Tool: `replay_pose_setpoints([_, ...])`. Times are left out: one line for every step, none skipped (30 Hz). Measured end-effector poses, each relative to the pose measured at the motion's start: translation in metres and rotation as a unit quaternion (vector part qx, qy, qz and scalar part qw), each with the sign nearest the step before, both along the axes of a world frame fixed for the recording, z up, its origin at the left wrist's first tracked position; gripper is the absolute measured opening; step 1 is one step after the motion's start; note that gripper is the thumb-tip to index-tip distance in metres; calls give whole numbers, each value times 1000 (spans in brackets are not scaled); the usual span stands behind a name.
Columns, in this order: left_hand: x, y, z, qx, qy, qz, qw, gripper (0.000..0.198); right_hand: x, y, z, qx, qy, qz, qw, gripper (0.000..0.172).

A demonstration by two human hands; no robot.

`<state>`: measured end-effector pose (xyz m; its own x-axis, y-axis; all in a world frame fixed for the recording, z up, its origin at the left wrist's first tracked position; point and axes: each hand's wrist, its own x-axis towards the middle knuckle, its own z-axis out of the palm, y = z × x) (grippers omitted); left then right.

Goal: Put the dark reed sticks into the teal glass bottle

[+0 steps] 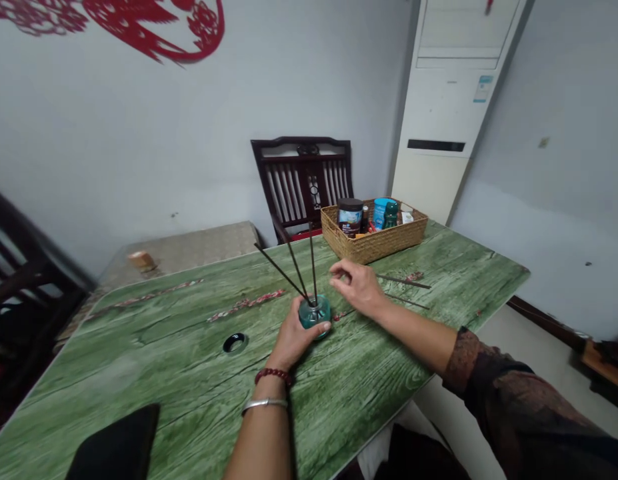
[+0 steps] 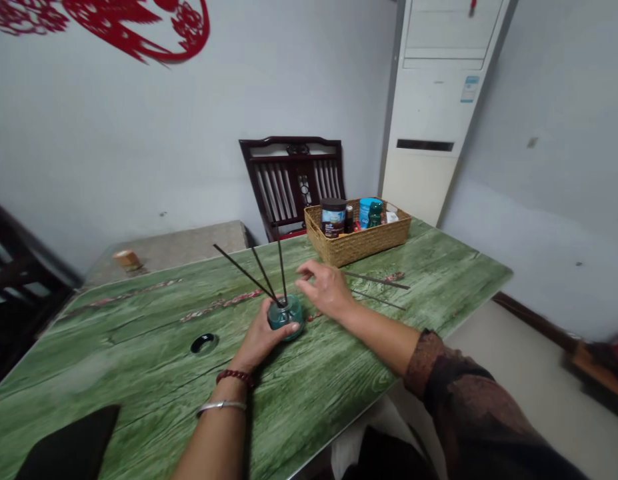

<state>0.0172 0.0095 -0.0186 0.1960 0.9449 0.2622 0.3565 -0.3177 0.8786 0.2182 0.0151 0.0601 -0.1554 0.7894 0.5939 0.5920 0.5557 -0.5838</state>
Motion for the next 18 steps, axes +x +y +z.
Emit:
replay_pose_setpoints([0, 0, 0, -3, 5, 0, 1000, 70, 17, 1, -2, 16, -27, -32, 999, 14])
replay_pose_setpoints([0, 0, 1, -5, 7, 1, 1000, 71, 35, 3, -5, 25, -59, -68, 996, 13])
replay_pose_setpoints([0, 0, 1, -6, 7, 1, 1000, 71, 53, 6, -9, 23, -97, -107, 989, 14])
replay_pose_setpoints([0, 0, 1, -6, 6, 3, 1000, 71, 70, 8, -14, 8, -138, -145, 980, 16])
replay_pose_setpoints([0, 1, 1, -6, 5, 5, 1000, 71, 85, 10, -20, -11, -179, -174, 968, 17])
replay_pose_setpoints([0, 1, 0, -5, 4, 5, 1000, 71, 98, 11, -26, -31, -218, -195, 956, 19])
replay_pose_setpoints([-1, 2, -1, -6, 3, 3, 1000, 71, 107, 11, -32, -48, -254, -207, 944, 20])
replay_pose_setpoints([-1, 2, -1, -6, 2, -1, 1000, 71, 113, 10, -38, -62, -286, -212, 933, 21])
replay_pose_setpoints([-1, 2, -2, -8, 1, -3, 1000, 72, 116, 9, -44, -74, -314, -211, 923, 21])
replay_pose_setpoints([-2, 3, -3, -10, 3, -4, 1000, 72, 116, 7, -49, -84, -339, -206, 914, 21])
replay_pose_setpoints([-2, 3, -3, -12, 5, -3, 1000, 72, 115, 5, -52, -94, -360, -200, 906, 21])
replay_pose_setpoints([-2, 3, -3, -14, 9, -2, 1000, 72, 113, 4, -55, -106, -379, -194, 898, 21])
replay_pose_setpoints([-2, 3, -3, -16, 12, 0, 1000, 72, 110, 2, -57, -119, -394, -190, 891, 22])
replay_pose_setpoints([-2, 2, -3, -17, 14, 0, 1000, 72, 107, 2, -58, -130, -404, -187, 886, 22])
replay_pose_setpoints([-2, 2, -2, -17, 14, -2, 1000, 72, 105, 1, -59, -139, -410, -187, 882, 22])
replay_pose_setpoints([-1, 1, -1, -16, 11, -4, 1000, 72, 103, 1, -60, -146, -413, -187, 879, 21])
replay_pose_setpoints([0, 0, 0, -14, 6, -6, 1000, 71, 102, 1, -60, -151, -414, -186, 878, 21])
replay_pose_setpoints([0, -1, 1, -13, -1, -7, 1000, 71, 101, 1, -60, -153, -414, -185, 878, 23])
